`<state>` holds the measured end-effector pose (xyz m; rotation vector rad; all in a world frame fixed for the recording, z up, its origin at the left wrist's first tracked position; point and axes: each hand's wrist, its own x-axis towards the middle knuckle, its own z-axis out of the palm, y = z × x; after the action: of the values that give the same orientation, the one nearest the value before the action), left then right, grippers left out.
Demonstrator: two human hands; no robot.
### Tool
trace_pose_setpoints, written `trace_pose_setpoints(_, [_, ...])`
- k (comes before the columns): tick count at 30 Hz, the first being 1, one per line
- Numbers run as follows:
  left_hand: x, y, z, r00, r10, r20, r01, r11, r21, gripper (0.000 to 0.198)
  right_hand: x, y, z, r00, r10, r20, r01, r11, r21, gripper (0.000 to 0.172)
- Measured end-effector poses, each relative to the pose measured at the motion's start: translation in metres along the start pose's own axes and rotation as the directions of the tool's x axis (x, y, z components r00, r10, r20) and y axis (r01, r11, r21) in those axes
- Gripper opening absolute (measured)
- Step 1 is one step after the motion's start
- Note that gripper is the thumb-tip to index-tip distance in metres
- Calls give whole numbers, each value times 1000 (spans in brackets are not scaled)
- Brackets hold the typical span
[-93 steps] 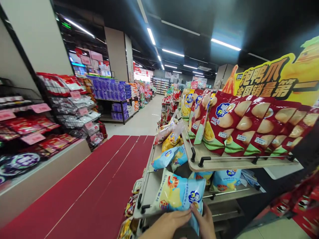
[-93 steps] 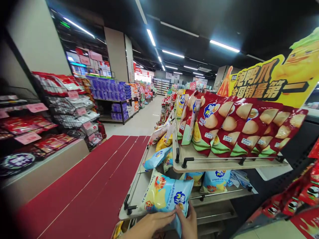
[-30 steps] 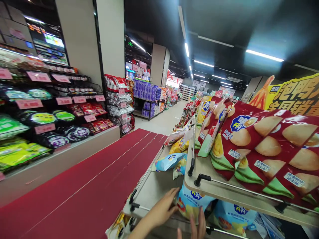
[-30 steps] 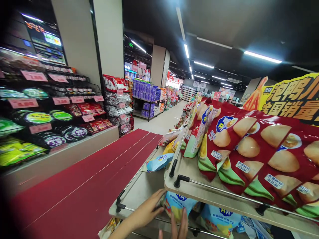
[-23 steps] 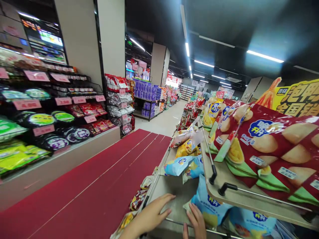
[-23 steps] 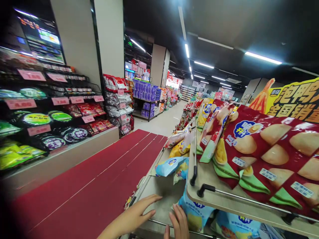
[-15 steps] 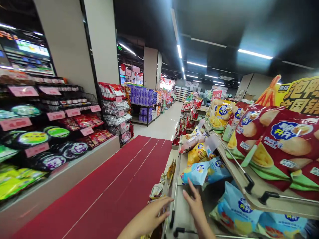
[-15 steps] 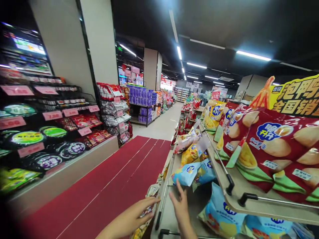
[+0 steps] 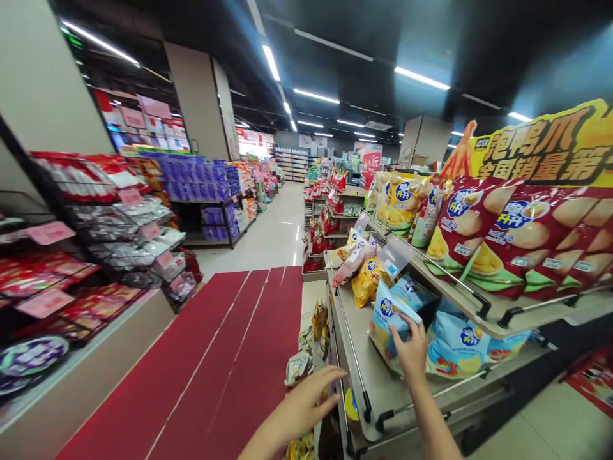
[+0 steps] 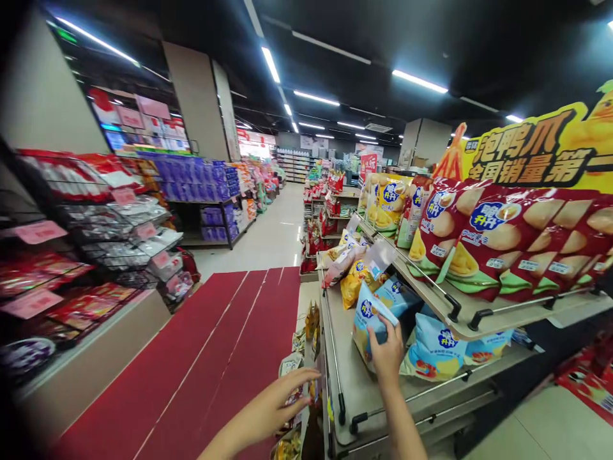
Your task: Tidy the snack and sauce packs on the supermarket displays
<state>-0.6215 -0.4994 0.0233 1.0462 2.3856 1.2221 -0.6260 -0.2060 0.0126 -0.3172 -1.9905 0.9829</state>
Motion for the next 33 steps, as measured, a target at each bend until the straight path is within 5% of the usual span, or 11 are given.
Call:
trace_pose_setpoints(4, [10,4,6,996,65,68,-67,998,16,40,30,15,14,998,55,-10,-56,984,-167,47])
trace_pose_setpoints(8, [13,2,4,993,81,90,-82,997,8,40,12,16,34,993,20,-113,-73,867,-493,73])
trace_pose_setpoints(12, [11,-6,-5,997,60,54,-60,998,-5,38,-12,8,51,953,-172,247,298,656,-693,69])
trace_pose_setpoints(17, [6,-22,-11,1000,-20,14,20,1000,5,40,11,26,70,856,65,513,416,503,-758,58])
trace_pose_setpoints(21, [-2,-32,-7,999,-42,-14,42,999,-9,41,36,42,82,866,216,452,311,476,-823,54])
trace_pose_setpoints(25, [-15,-36,-8,996,-89,-7,89,996,-4,43,36,35,88,911,204,359,217,505,-836,57])
trace_pose_setpoints(30, [-33,-47,-12,986,-165,-29,165,986,-3,44,-3,7,70,877,99,469,329,588,-739,77])
trace_pose_setpoints(33, [-40,-50,-7,979,-199,-40,199,980,-7,43,-48,1,52,795,125,594,374,671,-640,56])
